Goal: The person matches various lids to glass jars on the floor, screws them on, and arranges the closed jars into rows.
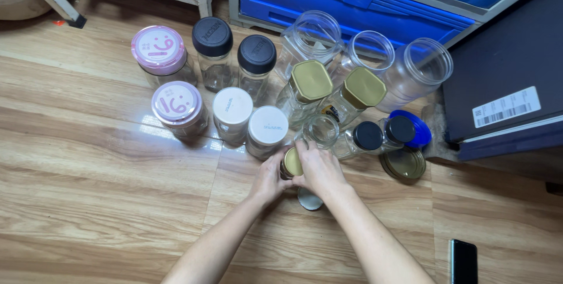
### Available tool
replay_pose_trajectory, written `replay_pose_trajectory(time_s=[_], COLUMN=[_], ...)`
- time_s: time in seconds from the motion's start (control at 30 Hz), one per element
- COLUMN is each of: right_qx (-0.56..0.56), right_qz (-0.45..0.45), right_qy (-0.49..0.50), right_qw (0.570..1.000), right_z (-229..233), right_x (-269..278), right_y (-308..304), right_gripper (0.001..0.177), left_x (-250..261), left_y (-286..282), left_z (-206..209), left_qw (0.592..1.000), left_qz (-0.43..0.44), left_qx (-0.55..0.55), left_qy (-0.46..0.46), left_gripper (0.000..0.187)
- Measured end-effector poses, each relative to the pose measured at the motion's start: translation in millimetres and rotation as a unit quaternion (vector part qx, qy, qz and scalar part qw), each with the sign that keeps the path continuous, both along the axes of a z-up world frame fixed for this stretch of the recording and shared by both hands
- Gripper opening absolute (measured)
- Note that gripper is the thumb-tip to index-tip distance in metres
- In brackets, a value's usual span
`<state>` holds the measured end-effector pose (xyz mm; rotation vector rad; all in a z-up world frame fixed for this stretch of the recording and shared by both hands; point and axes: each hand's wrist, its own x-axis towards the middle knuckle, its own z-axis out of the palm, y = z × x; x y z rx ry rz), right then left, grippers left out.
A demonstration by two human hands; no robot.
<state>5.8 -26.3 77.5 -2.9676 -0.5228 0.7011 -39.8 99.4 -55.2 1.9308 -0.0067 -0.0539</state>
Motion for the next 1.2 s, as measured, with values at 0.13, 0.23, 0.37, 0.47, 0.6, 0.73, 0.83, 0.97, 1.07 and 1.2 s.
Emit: replay_pose_trajectory(time_s=[0.13, 0.23, 0.37, 0.47, 0.6, 0.73, 0.83, 0.97, 1.07, 1.2], right_qx=[0.174, 0.202, 0.105, 0.110, 0.159, 0.358, 0.425, 0.408, 0.354, 0.294], right_qz=[-0.089, -0.200, -0.188, -0.162, -0.224, -0.295, -0.225, -0.154, -0.126, -0.168], right_qy=[-0.048, -0.039, 0.009, -0.008, -0.051, -0.147, -0.272, -0.294, -0.261, -0.151], right_qw=[0.980, 0.958, 0.977, 0.981, 0.960, 0.874, 0.834, 0.850, 0.889, 0.929], right_z=[-17, -43, -83, -99, -89, -56, -39, -37, -39, -29], right_x=[-16, -45, -74, -79, -64, -31, -3, 27, 35, 42], right_y=[-28, -46, -57, -56, -62, -80, -80, -69, -63, -57], right_gripper=[0.087, 0.095, 0.107, 0.090, 0.082, 0.070, 0.062, 0.053, 0.047, 0.060], left_x=[0, -8, -34, -32, -2, 32, 48, 67, 72, 71], left_y=[0, 6, 2, -6, -17, -22, -28, -33, -34, -34], left_z=[1, 9, 31, 51, 69, 76, 76, 71, 65, 61], left_qw=[1.000, 0.999, 0.991, 0.981, 0.973, 0.988, 0.993, 0.995, 0.996, 0.995], left_qz=[0.000, -0.020, -0.013, 0.005, 0.012, -0.028, -0.035, -0.027, -0.013, -0.015], left_qx=[0.015, 0.016, 0.062, 0.076, 0.070, 0.071, 0.074, 0.089, 0.088, 0.092], left_qy=[0.004, -0.039, -0.117, -0.179, -0.219, -0.135, -0.089, -0.028, -0.031, -0.029], left_gripper=[0.099, 0.109, 0.113, 0.111, 0.101, 0.115, 0.117, 0.113, 0.102, 0.103])
